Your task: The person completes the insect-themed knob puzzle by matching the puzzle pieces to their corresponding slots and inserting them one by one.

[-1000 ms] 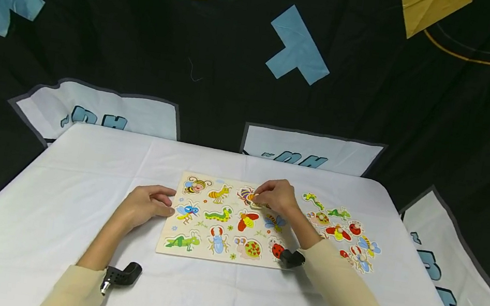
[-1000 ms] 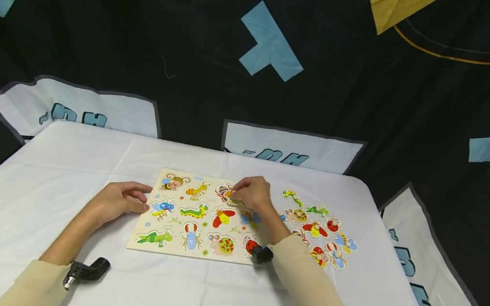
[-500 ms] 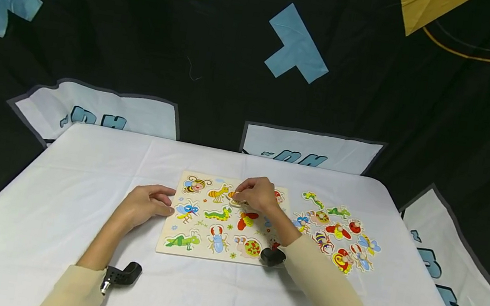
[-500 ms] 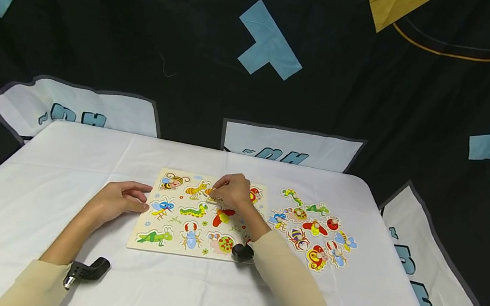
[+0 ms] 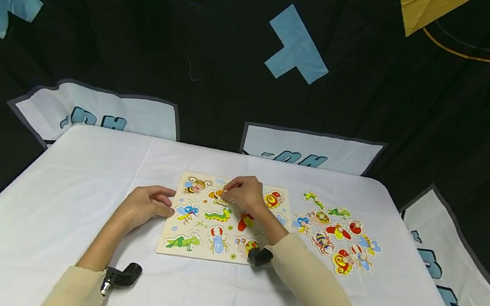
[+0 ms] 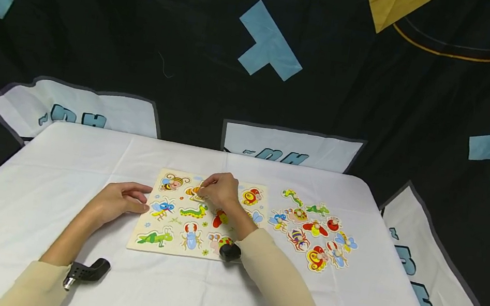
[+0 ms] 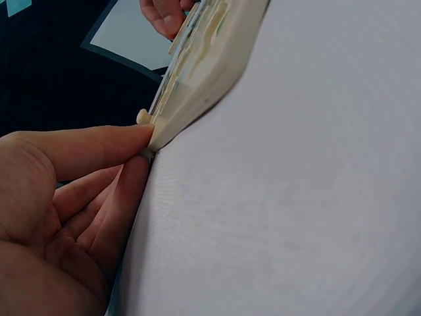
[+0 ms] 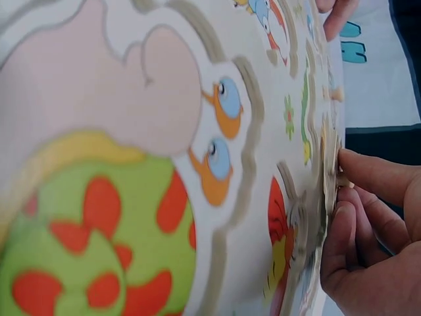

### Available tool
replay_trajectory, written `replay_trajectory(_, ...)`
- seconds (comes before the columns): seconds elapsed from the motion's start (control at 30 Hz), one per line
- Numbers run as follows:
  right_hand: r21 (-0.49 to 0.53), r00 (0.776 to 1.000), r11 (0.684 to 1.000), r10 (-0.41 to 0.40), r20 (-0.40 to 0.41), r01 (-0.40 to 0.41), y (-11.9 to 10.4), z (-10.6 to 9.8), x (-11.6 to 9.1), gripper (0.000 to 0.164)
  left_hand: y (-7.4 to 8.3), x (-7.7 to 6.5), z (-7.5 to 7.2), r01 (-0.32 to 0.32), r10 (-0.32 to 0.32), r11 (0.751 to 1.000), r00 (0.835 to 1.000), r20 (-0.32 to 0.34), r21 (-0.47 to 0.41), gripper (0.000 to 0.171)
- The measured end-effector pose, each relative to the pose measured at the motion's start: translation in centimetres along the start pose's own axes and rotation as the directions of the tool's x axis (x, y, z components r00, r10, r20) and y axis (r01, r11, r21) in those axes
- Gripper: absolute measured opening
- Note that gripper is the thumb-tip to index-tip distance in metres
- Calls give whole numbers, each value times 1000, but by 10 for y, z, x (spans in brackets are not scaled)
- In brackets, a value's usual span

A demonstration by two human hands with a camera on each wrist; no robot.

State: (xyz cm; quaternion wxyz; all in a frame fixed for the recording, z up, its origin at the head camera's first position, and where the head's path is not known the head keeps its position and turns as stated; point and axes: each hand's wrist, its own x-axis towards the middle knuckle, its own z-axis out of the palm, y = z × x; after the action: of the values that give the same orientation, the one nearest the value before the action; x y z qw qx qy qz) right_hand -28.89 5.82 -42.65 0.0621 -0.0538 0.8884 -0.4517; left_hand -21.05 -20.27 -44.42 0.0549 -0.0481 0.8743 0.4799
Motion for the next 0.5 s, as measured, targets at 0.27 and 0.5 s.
replay_trajectory(0.27, 29, 1000, 999, -24, -8, 25, -1, 7, 2, 8, 0, -1, 2, -2, 2, 1000, 1000, -11, 1, 56)
replay_trajectory(0.5, 8, 999, 999, -39, -19, 39, 0, 15, 6, 8, 0, -1, 0, -3, 3, 1000, 1000, -12, 4, 56)
